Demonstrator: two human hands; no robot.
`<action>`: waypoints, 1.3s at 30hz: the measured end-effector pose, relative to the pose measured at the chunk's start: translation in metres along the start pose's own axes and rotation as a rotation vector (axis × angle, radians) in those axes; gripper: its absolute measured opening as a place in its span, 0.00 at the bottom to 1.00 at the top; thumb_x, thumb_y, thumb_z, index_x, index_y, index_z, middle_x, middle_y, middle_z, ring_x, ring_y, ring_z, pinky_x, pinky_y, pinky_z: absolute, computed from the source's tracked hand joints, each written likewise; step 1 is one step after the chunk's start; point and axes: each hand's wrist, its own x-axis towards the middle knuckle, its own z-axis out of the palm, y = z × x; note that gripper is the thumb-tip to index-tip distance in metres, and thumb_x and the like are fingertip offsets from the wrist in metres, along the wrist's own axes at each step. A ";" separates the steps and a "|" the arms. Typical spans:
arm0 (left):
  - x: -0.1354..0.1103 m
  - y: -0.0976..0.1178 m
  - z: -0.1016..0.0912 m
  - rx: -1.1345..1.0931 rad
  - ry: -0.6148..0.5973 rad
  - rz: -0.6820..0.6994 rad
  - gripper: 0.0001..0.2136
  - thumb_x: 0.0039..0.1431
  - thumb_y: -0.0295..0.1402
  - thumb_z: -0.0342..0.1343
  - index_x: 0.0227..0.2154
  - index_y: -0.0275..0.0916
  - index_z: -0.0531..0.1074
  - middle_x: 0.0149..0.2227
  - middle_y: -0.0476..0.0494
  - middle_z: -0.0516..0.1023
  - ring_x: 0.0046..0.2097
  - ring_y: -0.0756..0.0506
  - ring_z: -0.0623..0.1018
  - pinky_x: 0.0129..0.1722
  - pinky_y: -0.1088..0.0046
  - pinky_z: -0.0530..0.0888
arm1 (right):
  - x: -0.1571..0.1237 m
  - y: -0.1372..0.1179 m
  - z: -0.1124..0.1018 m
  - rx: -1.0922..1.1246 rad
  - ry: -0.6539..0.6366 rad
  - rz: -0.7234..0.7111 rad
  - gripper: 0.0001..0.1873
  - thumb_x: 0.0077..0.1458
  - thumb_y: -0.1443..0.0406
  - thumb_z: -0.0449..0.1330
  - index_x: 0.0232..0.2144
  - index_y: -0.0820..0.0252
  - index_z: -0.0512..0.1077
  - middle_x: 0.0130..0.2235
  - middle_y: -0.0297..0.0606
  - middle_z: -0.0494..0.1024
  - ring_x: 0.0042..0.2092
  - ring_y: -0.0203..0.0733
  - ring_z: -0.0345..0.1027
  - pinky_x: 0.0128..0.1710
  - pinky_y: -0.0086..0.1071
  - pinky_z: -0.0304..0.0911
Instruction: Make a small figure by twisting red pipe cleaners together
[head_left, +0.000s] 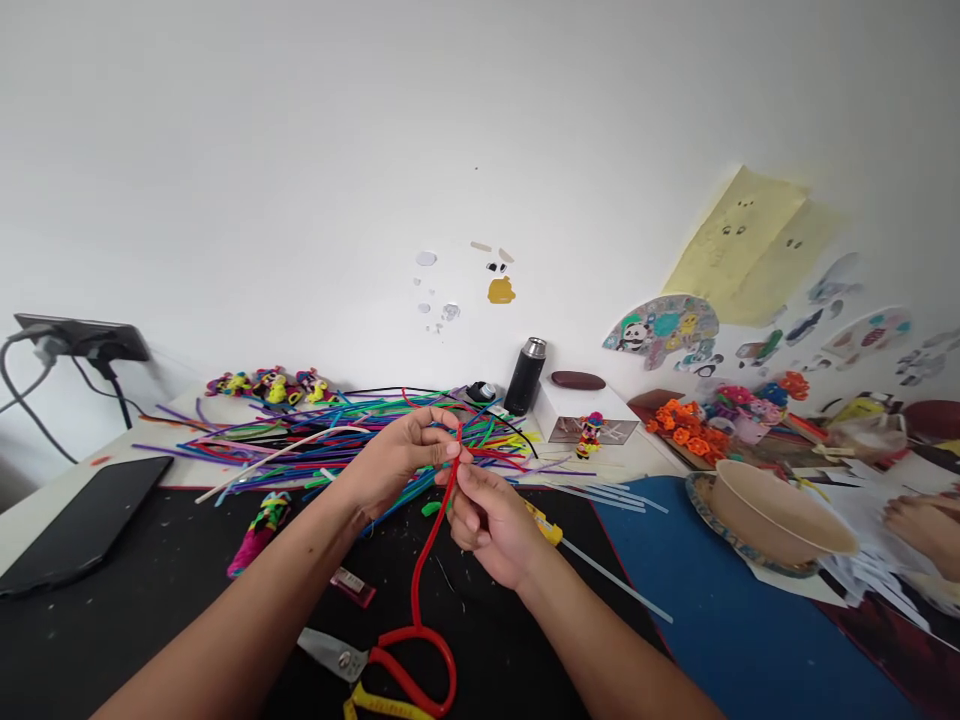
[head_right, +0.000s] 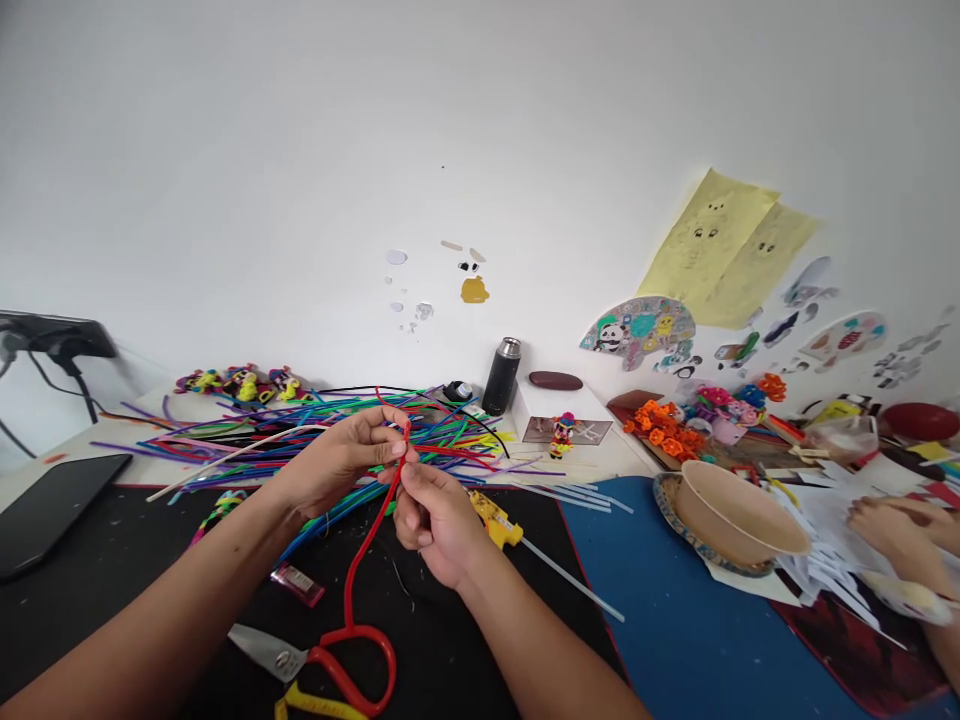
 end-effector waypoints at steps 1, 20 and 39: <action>0.000 0.000 0.000 0.000 0.010 0.007 0.22 0.47 0.36 0.78 0.40 0.38 0.72 0.27 0.46 0.83 0.23 0.51 0.72 0.28 0.73 0.67 | 0.001 0.001 0.000 0.015 -0.007 0.007 0.22 0.53 0.50 0.74 0.35 0.64 0.77 0.15 0.21 0.62 0.15 0.24 0.41 0.17 0.26 0.34; -0.002 -0.017 -0.006 1.371 0.002 0.011 0.08 0.60 0.30 0.59 0.39 0.45 0.81 0.41 0.42 0.85 0.43 0.36 0.81 0.45 0.63 0.72 | -0.003 -0.005 -0.031 -0.102 0.134 -0.094 0.25 0.52 0.46 0.72 0.28 0.62 0.76 0.13 0.21 0.58 0.15 0.26 0.45 0.17 0.25 0.39; 0.008 -0.066 -0.001 1.451 -0.042 0.064 0.06 0.58 0.27 0.57 0.30 0.43 0.77 0.38 0.39 0.83 0.44 0.35 0.80 0.50 0.58 0.72 | -0.004 -0.004 -0.026 -0.038 0.105 -0.169 0.27 0.54 0.44 0.70 0.24 0.61 0.72 0.14 0.23 0.59 0.15 0.27 0.47 0.17 0.27 0.39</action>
